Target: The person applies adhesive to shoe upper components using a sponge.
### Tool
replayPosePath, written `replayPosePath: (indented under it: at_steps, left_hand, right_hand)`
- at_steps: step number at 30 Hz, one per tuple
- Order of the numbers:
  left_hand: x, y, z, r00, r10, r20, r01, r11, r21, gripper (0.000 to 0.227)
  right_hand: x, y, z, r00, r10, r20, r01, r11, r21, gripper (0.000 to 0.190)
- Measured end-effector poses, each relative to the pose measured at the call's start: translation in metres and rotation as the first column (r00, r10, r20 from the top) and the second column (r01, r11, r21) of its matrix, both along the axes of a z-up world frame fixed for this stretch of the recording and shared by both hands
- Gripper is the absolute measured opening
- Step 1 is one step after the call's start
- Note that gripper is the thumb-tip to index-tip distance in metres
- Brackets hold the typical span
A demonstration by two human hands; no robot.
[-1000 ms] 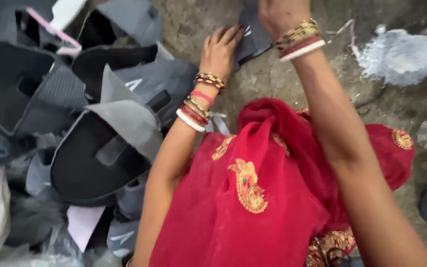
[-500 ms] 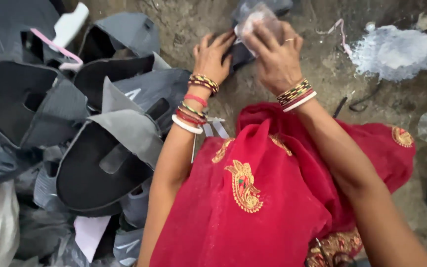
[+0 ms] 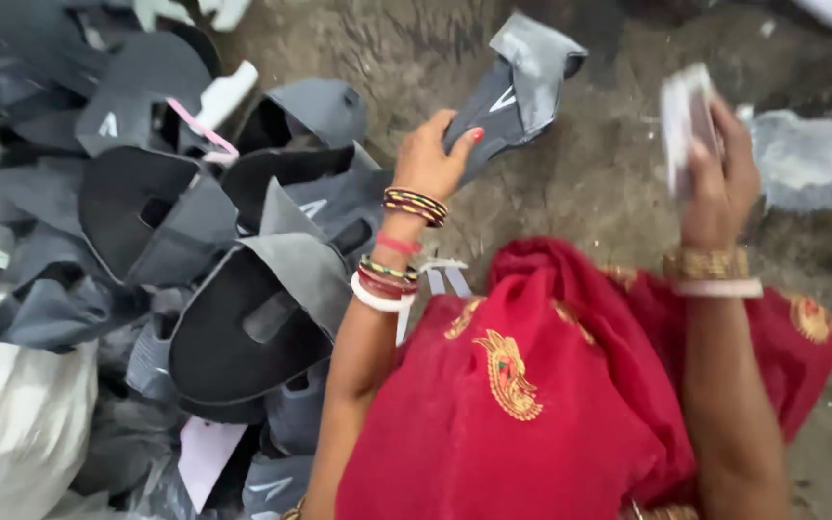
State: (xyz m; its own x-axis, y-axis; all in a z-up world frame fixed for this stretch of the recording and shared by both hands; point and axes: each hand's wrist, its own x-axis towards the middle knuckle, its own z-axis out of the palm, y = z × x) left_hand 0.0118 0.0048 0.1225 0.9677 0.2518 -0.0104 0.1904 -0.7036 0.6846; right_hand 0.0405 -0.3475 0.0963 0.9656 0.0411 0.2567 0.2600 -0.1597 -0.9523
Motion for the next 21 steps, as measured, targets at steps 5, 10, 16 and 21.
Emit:
replayPosePath:
  at_steps: [5, 10, 16, 21]
  left_hand:
    - [0.039, -0.077, 0.095, 0.982, -0.149, 0.114, 0.129, 0.977, 0.170, 0.033]
    - [0.043, -0.134, 0.122, 0.901, -0.254, 0.352, 0.288, 0.957, -0.045, 0.028]
    - [0.031, -0.154, 0.123, 0.716, -0.324, 0.619, 0.560, 0.796, -0.232, 0.024]
    - [0.004, 0.021, 0.083, 0.847, 0.084, 0.524, -0.128, 0.991, 0.047, 0.032]
  right_hand:
    - [-0.019, -0.031, -0.023, 0.978, -0.138, -0.155, 0.145, 0.989, 0.035, 0.048]
    - [-0.003, -0.019, -0.037, 0.993, -0.012, -0.118, 0.021, 0.997, 0.080, 0.048]
    - [0.003, -0.034, -0.043, 0.949, 0.137, -0.284, -0.126, 0.990, 0.057, 0.047]
    - [0.024, -0.043, -0.078, 0.997, -0.004, -0.073, 0.022, 0.969, 0.245, 0.051]
